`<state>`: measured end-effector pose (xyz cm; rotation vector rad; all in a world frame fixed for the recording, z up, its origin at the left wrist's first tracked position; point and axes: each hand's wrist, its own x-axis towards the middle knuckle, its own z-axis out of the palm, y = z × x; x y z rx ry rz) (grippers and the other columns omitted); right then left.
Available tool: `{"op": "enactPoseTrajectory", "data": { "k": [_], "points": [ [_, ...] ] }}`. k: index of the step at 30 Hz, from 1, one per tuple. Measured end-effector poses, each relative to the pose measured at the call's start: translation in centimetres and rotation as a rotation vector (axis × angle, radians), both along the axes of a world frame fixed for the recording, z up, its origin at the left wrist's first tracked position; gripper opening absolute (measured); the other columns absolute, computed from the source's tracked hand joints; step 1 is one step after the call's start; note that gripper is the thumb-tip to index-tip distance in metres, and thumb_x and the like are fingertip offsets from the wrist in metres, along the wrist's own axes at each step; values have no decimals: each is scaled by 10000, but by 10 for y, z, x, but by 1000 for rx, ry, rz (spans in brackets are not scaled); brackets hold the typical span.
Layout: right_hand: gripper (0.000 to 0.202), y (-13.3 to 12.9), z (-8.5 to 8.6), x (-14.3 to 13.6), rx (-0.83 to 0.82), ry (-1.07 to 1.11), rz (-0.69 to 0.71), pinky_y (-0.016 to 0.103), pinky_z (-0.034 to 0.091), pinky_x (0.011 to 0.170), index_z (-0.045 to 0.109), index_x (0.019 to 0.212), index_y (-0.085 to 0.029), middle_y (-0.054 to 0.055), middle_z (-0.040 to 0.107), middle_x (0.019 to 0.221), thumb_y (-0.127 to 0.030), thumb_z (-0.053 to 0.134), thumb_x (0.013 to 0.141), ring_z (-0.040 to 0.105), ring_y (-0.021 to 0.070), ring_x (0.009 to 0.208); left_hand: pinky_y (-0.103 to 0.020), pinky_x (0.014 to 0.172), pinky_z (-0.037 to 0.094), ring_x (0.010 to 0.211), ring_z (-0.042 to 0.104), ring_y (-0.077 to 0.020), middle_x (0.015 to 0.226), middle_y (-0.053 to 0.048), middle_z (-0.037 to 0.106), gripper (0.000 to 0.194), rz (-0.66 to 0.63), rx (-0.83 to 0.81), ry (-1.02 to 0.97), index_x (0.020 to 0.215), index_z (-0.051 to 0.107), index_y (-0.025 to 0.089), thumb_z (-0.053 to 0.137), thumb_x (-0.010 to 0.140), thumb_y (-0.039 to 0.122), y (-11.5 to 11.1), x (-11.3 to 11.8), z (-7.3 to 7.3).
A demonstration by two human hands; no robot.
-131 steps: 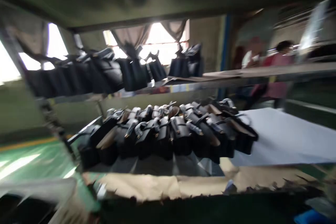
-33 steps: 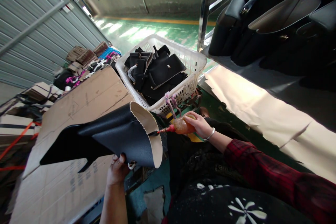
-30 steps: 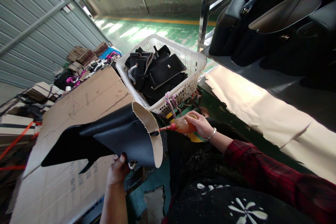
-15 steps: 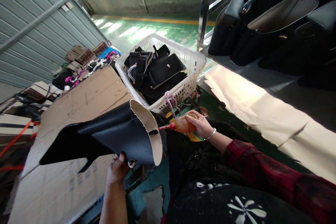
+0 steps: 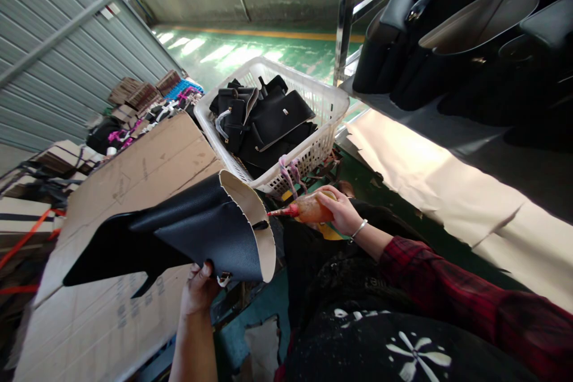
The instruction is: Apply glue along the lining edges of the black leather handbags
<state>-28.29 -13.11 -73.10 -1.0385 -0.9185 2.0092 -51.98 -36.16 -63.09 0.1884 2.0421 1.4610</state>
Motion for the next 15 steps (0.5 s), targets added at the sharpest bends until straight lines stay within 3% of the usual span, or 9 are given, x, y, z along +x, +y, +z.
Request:
{"op": "enactPoseTrajectory", "data": {
  "k": [7,15],
  "points": [
    [504,2,-7,-2,-7,-20,58,288,432,584,617,763,-207,-6,607,689,-592,831,518,546,156,625,-367,639,568,701,680,-266,725,-26,694,720,68,70,-117,939,660,289,901,316,558,1,2,2],
    [491,2,-9,1,-25,-2,114,291,445,574,627,799,-213,2,635,719,-585,824,547,569,165,624,-355,648,570,720,682,-263,713,-27,700,652,63,99,-118,903,676,281,900,349,539,-1,-1,0]
  ]
}}
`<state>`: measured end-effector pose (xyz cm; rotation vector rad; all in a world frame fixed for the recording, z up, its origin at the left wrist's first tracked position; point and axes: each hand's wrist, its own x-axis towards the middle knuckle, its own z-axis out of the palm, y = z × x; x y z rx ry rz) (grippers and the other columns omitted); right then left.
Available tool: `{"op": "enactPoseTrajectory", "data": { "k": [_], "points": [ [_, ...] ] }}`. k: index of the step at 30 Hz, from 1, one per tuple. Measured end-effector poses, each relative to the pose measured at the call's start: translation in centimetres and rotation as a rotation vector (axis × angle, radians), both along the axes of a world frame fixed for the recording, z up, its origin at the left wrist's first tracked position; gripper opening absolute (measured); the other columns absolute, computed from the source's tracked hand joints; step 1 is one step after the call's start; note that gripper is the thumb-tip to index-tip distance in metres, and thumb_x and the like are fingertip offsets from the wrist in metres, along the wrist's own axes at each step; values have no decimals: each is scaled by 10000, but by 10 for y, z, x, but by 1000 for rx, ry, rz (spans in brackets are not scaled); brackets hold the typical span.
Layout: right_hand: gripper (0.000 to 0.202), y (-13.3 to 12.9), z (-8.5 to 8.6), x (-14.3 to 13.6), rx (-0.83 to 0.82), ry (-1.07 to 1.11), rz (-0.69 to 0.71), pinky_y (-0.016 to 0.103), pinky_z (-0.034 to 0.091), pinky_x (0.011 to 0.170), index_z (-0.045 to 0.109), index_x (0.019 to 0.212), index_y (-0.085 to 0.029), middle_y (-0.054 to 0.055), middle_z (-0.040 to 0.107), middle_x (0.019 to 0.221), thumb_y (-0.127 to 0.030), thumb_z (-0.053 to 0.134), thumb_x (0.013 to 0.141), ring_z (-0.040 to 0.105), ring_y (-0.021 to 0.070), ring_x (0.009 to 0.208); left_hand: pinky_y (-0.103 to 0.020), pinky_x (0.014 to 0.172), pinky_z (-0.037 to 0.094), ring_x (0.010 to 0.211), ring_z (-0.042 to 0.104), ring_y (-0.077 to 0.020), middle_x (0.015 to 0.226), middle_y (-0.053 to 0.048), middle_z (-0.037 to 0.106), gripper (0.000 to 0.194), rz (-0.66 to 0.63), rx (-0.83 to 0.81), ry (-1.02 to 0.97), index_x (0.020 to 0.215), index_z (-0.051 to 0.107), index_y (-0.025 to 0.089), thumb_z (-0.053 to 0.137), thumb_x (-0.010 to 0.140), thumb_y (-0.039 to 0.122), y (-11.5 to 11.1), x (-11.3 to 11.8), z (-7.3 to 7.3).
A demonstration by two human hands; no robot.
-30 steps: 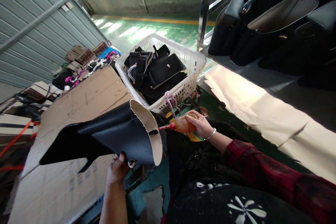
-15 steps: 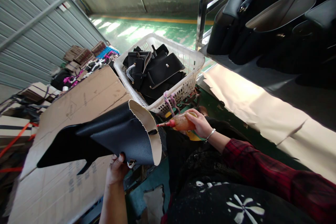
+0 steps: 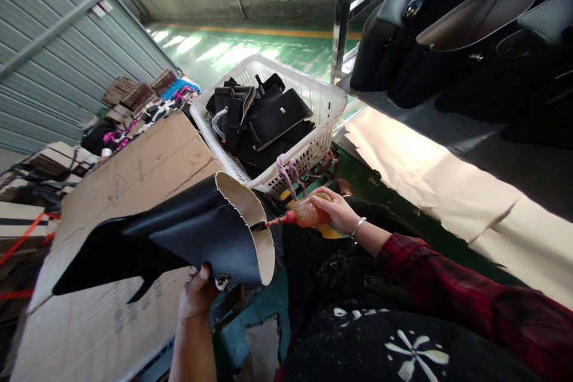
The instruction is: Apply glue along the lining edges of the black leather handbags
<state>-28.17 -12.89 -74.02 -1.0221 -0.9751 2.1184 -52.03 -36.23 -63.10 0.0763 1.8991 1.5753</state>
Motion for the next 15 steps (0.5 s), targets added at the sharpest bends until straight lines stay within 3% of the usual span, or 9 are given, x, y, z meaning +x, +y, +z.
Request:
{"op": "enactPoseTrajectory", "data": {
  "k": [6,10,15],
  "points": [
    [481,2,-2,-5,40,-14,-65,291,451,592,625,784,-216,1,630,720,-585,823,548,566,166,653,-362,678,567,690,671,-248,705,-27,699,648,13,-9,8,845,681,289,907,295,546,4,3,4],
    [478,-1,-2,-1,15,-11,-3,301,454,587,621,797,-218,10,647,753,-583,816,558,579,176,649,-350,676,564,727,685,-256,719,-36,705,572,0,-23,54,740,646,273,888,324,583,2,1,1],
    [476,0,-5,-1,45,-31,-83,292,432,598,623,790,-216,0,622,719,-588,812,560,556,167,651,-359,695,565,739,680,-255,714,-27,695,539,-25,-13,60,749,642,279,881,363,569,-1,-3,-3]
  ]
}}
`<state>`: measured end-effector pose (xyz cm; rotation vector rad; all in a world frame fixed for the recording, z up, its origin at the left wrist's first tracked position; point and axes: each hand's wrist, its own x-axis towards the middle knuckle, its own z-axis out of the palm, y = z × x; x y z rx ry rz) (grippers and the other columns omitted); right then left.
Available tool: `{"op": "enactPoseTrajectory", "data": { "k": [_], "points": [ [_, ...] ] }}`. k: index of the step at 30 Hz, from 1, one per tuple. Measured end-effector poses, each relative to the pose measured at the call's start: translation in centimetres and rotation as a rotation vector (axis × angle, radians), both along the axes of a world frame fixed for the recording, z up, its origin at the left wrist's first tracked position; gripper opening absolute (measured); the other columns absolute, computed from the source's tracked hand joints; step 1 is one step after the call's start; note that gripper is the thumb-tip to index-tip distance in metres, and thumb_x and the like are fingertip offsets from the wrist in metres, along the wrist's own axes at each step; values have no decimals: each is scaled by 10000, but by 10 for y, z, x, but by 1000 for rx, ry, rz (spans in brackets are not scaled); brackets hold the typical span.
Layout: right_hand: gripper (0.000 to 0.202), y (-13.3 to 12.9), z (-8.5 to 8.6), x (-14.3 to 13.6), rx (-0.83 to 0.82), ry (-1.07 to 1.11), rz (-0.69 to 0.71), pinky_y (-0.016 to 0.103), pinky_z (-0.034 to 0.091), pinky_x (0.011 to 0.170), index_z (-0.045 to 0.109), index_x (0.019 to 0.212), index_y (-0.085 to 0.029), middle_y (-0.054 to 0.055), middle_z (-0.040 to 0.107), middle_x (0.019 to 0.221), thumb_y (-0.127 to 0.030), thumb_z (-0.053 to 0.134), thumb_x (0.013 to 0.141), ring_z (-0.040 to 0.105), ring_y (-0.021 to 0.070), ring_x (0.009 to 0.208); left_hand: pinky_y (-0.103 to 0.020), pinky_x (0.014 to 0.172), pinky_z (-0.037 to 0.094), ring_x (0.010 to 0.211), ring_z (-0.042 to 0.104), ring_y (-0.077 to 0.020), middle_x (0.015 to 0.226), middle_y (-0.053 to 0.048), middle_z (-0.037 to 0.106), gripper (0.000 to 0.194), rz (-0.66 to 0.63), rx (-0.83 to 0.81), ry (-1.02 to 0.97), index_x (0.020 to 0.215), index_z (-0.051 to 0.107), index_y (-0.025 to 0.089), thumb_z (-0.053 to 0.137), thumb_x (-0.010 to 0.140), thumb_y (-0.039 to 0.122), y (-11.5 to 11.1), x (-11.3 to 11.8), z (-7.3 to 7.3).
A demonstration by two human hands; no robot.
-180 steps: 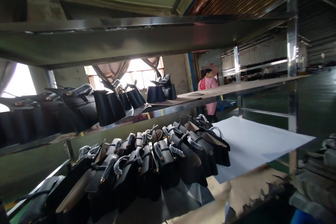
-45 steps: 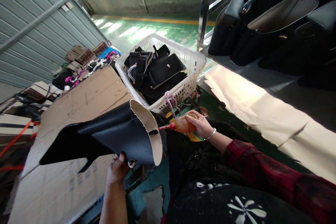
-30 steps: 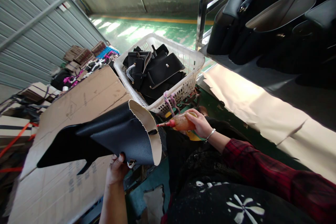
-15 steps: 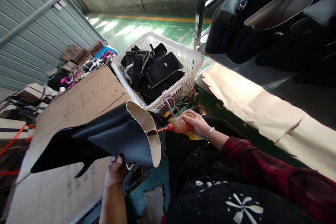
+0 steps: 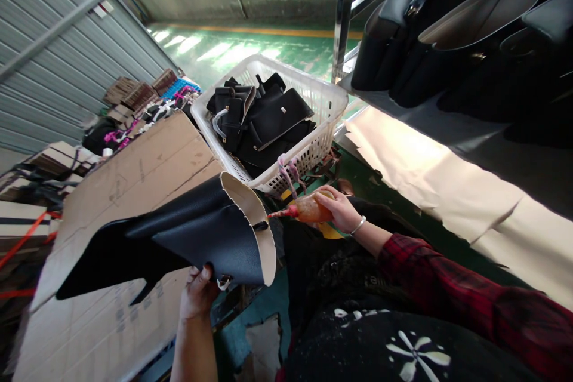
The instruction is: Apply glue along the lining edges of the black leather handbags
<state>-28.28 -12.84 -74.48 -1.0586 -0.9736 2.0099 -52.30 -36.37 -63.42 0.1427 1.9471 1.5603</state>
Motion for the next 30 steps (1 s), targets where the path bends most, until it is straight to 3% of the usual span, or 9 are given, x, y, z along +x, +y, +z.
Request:
{"op": "enactPoseTrajectory", "data": {
  "k": [8,15,20,30],
  "points": [
    [486,-3,2,1,-39,17,40,303,440,599,611,784,-222,-4,618,719,-588,819,542,558,169,638,-374,703,561,863,687,-305,790,-58,709,652,-35,-69,33,967,677,284,814,408,590,1,4,3],
    [476,-4,3,8,-69,62,67,299,439,603,611,803,-226,-8,623,723,-566,828,551,562,164,633,-381,688,569,714,678,-272,748,-35,706,654,36,-2,-40,910,693,288,889,328,513,2,7,6],
    [509,0,7,3,-66,32,81,291,428,580,622,790,-212,-4,626,708,-578,842,513,556,159,622,-362,659,570,674,663,-246,696,-22,691,565,5,9,-21,822,686,280,888,354,524,1,7,7],
    [490,-11,-1,14,-98,26,156,299,440,635,632,776,-194,-4,638,704,-547,852,516,567,162,653,-387,677,565,778,682,-294,749,-56,709,643,-33,-31,16,882,681,269,864,354,587,1,5,4]
  ]
}}
